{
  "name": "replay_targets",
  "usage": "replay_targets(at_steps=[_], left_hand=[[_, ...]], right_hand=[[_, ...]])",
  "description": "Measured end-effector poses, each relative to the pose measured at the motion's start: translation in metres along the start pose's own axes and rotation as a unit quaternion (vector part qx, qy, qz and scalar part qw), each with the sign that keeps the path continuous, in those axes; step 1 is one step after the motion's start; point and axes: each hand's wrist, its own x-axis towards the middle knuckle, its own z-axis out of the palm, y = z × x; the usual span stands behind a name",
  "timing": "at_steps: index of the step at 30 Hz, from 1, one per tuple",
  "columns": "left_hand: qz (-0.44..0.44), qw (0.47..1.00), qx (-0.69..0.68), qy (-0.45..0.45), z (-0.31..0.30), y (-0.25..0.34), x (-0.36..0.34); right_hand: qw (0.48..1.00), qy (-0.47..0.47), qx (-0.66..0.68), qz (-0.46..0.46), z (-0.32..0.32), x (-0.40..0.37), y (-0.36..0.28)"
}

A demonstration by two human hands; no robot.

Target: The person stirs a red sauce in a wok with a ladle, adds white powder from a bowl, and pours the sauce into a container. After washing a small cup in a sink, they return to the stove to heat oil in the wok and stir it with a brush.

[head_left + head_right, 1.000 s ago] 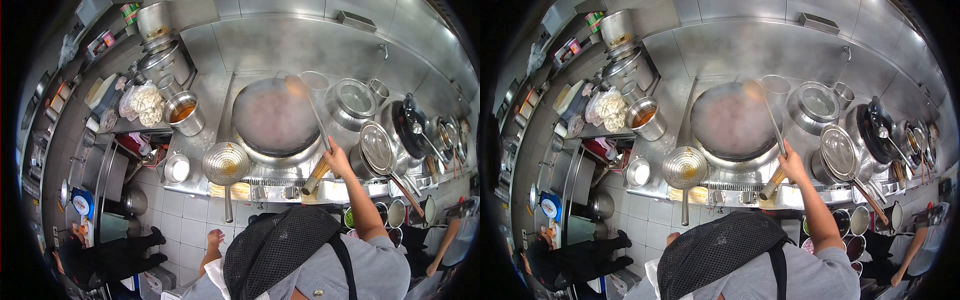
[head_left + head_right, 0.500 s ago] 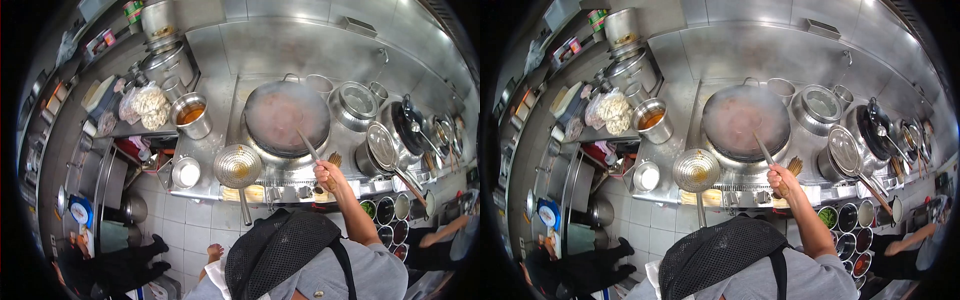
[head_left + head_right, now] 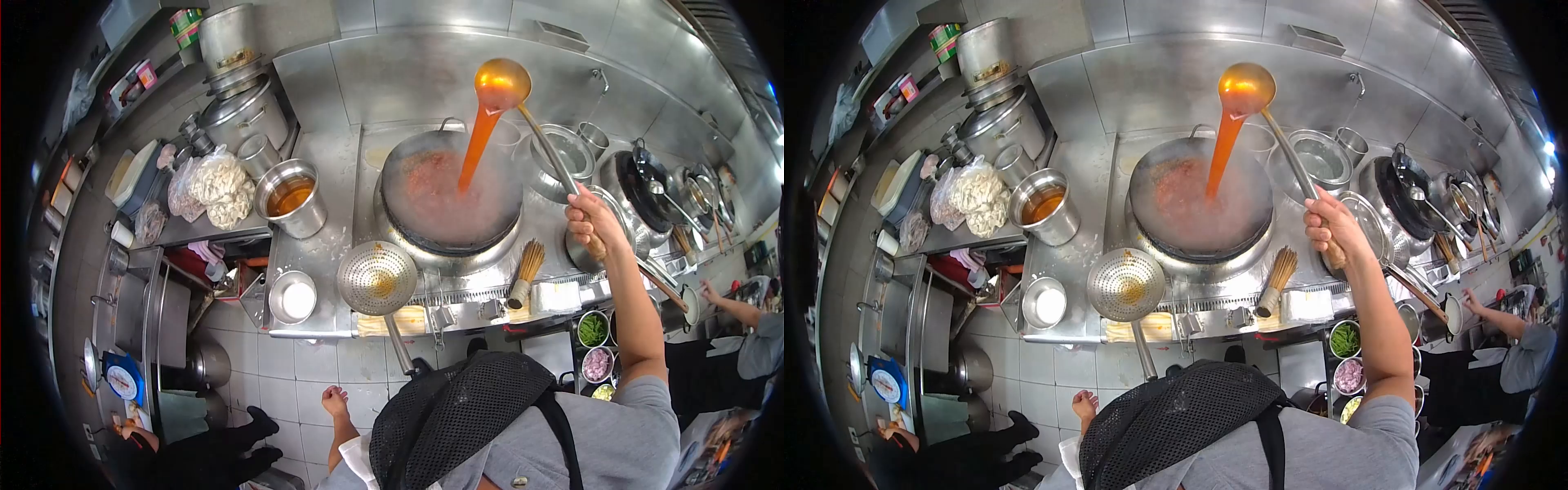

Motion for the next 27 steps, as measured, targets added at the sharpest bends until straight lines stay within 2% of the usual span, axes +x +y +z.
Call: replay_targets(at_steps=[1, 4, 5, 7, 8, 9, 11, 13, 15, 17, 19, 21, 23, 25, 26, 27], left_hand=[[0.004, 1.0, -0.001, -0.003, 0.006, 0.004, 0.001], [0.123, 0.991, -0.043, -0.018, 0.022, 0.028, -0.003], [0.124, 0.991, -0.042, -0.021, 0.03, 0.041, -0.005], [0.277, 0.96, -0.05, -0.014, 0.053, 0.084, -0.022], [0.304, 0.951, -0.043, -0.033, 0.063, 0.108, -0.03], [0.305, 0.951, -0.039, -0.035, 0.075, 0.13, -0.037], [0.386, 0.918, -0.045, -0.084, 0.101, 0.174, -0.055], [0.409, 0.905, -0.05, -0.108, 0.135, 0.218, -0.085], [0.434, 0.889, -0.057, -0.134, 0.178, 0.255, -0.119], [0.492, 0.837, -0.088, -0.222, 0.231, 0.283, -0.157], [0.529, 0.785, -0.042, -0.32, 0.291, 0.306, -0.204], [0.585, 0.691, 0.01, -0.425, 0.364, 0.337, -0.286], [0.635, 0.58, 0.073, -0.505, 0.441, 0.356, -0.363], [0.633, 0.515, 0.134, -0.562, 0.523, 0.357, -0.418], [0.628, 0.503, 0.178, -0.567, 0.569, 0.356, -0.437], [0.622, 0.489, 0.22, -0.57, 0.619, 0.352, -0.448]], right_hand=[[1.0, 0.001, 0.001, -0.005, 0.002, -0.001, -0.006], [0.998, -0.011, -0.039, -0.053, 0.008, -0.004, -0.017], [0.998, -0.008, -0.037, -0.055, 0.01, -0.004, -0.016], [0.994, 0.013, -0.088, -0.064, 0.013, -0.006, -0.013], [0.994, 0.016, -0.086, -0.063, 0.01, -0.003, -0.006], [0.988, 0.012, -0.137, -0.077, 0.003, 0.005, 0.009], [0.969, 0.02, -0.232, -0.088, -0.008, 0.015, 0.04], [0.962, 0.013, -0.26, -0.079, -0.03, 0.027, 0.086], [0.921, 0.008, -0.377, -0.099, -0.056, 0.039, 0.132], [0.86, 0.023, -0.481, -0.166, -0.08, 0.055, 0.186], [0.829, 0.018, -0.54, -0.142, -0.085, 0.055, 0.208], [0.804, 0.012, -0.59, -0.073, -0.082, 0.053, 0.209], [0.814, 0.019, -0.556, -0.169, -0.099, 0.056, 0.217], [0.859, 0.016, -0.465, -0.214, -0.124, 0.052, 0.201], [0.835, 0.034, -0.486, -0.255, -0.146, 0.051, 0.197], [0.836, 0.042, -0.484, -0.254, -0.169, 0.047, 0.19]])
